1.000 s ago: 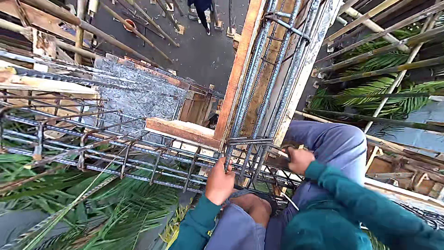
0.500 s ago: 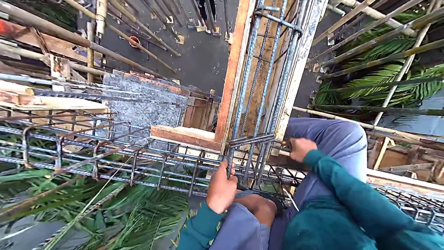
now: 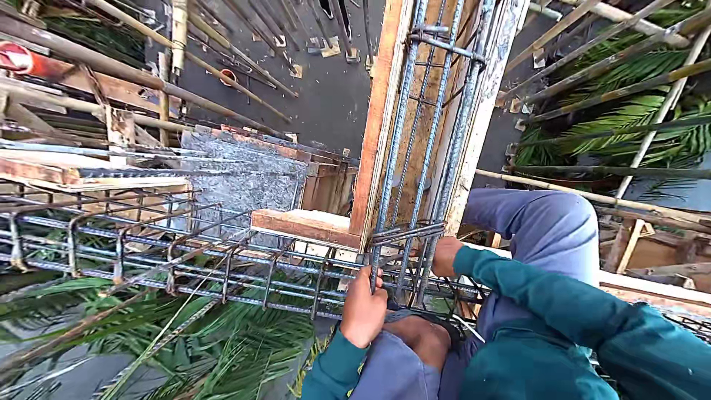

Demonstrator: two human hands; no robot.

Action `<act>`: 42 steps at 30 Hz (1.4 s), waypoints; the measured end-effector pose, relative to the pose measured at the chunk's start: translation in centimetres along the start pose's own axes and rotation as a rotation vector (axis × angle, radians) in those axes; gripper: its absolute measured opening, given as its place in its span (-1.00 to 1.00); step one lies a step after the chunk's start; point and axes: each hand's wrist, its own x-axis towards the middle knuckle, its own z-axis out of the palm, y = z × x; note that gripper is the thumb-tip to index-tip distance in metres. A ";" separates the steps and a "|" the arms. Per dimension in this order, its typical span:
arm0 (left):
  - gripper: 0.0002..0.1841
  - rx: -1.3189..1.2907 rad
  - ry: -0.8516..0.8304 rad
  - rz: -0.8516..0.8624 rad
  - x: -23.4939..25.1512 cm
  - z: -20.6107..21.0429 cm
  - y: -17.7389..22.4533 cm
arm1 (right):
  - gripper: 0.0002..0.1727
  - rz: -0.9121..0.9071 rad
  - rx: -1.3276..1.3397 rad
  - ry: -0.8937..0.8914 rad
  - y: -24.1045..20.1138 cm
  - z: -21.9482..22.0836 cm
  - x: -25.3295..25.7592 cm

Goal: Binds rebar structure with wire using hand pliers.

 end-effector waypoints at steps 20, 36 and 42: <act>-0.51 -0.006 -0.013 -0.004 -2.1 -0.1 0.6 | -0.44 0.105 0.354 0.142 0.3 2.9 0.1; -0.49 -0.006 -0.081 -0.096 7.5 2.2 -1.9 | -0.45 0.277 0.351 0.420 3.8 -6.1 -20.2; -0.38 -0.041 -0.079 -0.099 8.7 2.9 -2.6 | -0.51 -0.006 0.425 0.566 -2.6 -8.1 -3.5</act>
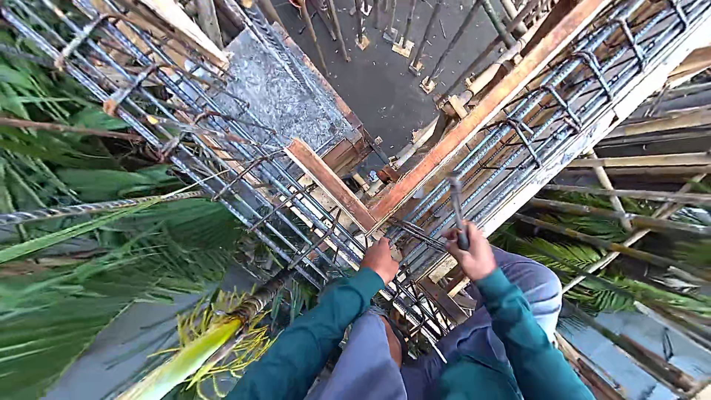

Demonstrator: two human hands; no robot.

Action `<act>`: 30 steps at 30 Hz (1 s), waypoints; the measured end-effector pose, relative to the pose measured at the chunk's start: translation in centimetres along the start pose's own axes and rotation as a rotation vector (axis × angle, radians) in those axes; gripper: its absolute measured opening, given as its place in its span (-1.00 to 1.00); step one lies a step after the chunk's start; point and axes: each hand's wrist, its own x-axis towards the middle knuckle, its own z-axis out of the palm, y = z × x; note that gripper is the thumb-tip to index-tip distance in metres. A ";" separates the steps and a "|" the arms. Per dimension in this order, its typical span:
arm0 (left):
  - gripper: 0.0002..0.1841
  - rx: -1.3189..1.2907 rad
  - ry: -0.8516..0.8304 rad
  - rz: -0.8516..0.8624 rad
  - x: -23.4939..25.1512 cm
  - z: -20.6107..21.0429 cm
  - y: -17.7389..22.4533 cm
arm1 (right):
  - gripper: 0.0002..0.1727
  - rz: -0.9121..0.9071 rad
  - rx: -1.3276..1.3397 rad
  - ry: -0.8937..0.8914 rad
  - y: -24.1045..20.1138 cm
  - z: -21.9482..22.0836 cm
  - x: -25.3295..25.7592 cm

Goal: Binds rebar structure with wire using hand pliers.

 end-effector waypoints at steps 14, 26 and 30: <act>-0.26 0.046 0.032 0.033 -0.4 0.2 -0.3 | -0.42 0.166 -0.242 -0.109 -2.0 5.2 5.8; -0.44 -0.050 0.236 0.408 2.2 0.2 -0.3 | -0.48 0.157 -0.353 -0.021 -3.1 6.3 5.0; -0.48 -0.037 0.308 0.486 2.3 0.9 -1.2 | -0.44 0.191 -0.316 0.001 -3.0 6.2 5.0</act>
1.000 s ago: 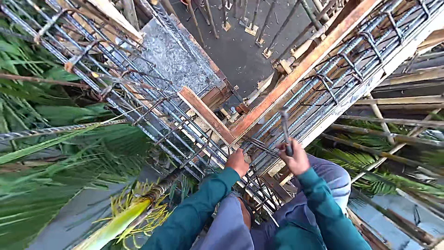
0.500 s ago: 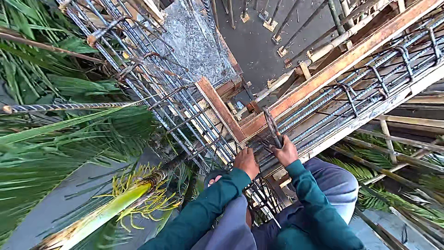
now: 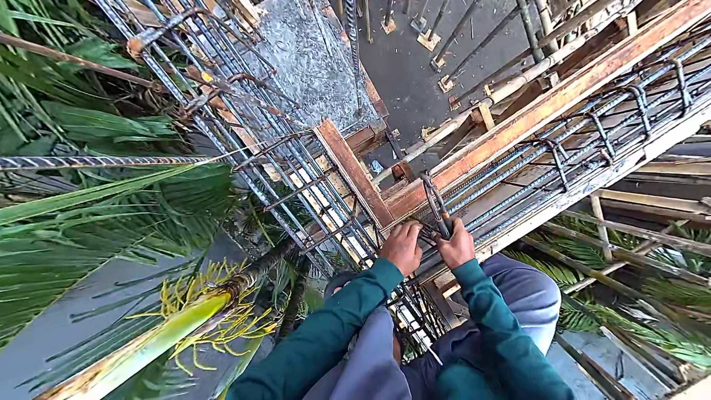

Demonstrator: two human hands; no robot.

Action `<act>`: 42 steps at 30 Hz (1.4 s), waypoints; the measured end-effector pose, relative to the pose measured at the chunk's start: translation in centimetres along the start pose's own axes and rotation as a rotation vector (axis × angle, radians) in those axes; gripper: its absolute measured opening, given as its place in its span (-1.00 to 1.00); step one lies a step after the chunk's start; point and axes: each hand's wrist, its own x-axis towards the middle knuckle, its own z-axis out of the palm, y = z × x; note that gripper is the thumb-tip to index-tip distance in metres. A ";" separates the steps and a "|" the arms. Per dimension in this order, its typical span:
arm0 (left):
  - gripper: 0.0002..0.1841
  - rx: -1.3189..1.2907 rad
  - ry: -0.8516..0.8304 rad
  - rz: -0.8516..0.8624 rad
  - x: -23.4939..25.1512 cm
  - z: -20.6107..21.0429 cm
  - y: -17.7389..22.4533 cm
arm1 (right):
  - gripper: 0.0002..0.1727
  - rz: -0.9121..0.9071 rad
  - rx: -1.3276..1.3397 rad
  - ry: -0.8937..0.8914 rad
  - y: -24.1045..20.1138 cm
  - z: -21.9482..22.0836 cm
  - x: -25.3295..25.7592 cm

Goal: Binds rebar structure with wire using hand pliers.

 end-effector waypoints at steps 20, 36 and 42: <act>-0.41 0.057 -0.061 -0.326 -3.3 -1.9 -1.0 | -0.43 0.044 -0.022 -0.327 6.5 -2.2 -9.0; -0.56 0.286 -0.278 -0.170 -3.6 -2.5 -2.7 | -0.35 0.080 -0.291 -0.337 4.0 0.8 -9.3; -0.46 0.317 -0.382 -0.321 -1.9 -3.5 -0.2 | -0.45 0.235 0.040 0.147 7.1 -7.6 -5.3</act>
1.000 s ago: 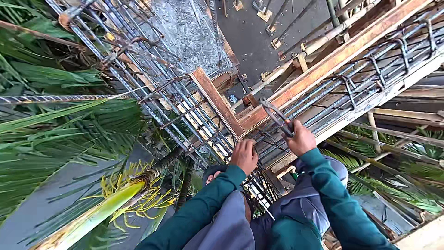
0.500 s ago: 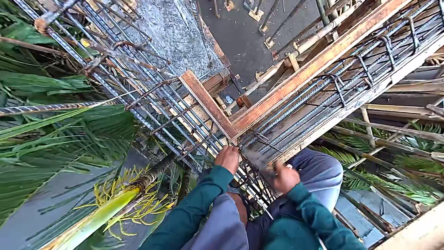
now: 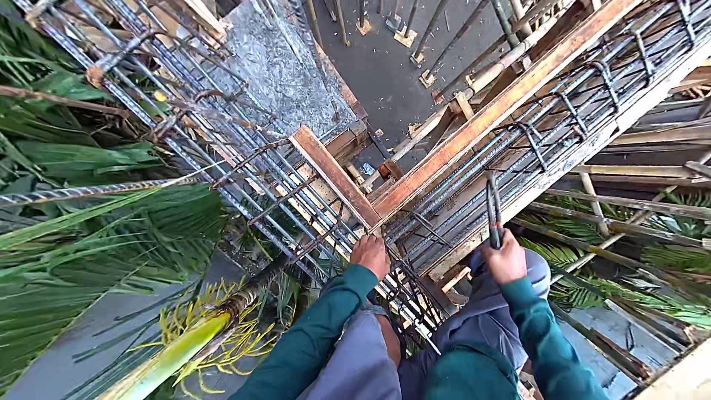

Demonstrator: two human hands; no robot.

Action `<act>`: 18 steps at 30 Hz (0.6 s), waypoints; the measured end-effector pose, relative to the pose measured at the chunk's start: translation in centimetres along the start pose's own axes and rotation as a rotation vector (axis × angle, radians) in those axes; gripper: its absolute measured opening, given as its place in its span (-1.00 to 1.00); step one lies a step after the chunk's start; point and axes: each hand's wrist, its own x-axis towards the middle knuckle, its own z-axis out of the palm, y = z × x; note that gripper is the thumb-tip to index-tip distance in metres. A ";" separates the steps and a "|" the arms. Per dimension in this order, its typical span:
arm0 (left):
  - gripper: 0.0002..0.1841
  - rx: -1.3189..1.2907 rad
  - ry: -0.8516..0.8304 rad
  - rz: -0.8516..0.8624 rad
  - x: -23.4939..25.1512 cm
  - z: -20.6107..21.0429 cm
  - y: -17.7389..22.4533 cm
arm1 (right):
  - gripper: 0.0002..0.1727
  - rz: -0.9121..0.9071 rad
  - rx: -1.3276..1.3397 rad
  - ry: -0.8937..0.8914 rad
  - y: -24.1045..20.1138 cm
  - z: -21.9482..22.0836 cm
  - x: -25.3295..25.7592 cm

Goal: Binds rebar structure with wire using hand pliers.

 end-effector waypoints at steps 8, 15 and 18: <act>-0.56 -0.025 -0.032 0.002 0.4 -0.5 -0.3 | -0.47 -0.238 -0.332 -0.533 -1.8 5.3 -4.7; -0.57 -0.011 -0.022 0.000 0.5 -0.4 -0.2 | -0.51 -0.035 0.091 -0.121 1.5 -0.9 -0.2; -0.56 0.018 -0.012 0.019 0.1 -1.0 -0.5 | -0.45 -0.156 -0.094 -0.485 0.3 0.6 -5.4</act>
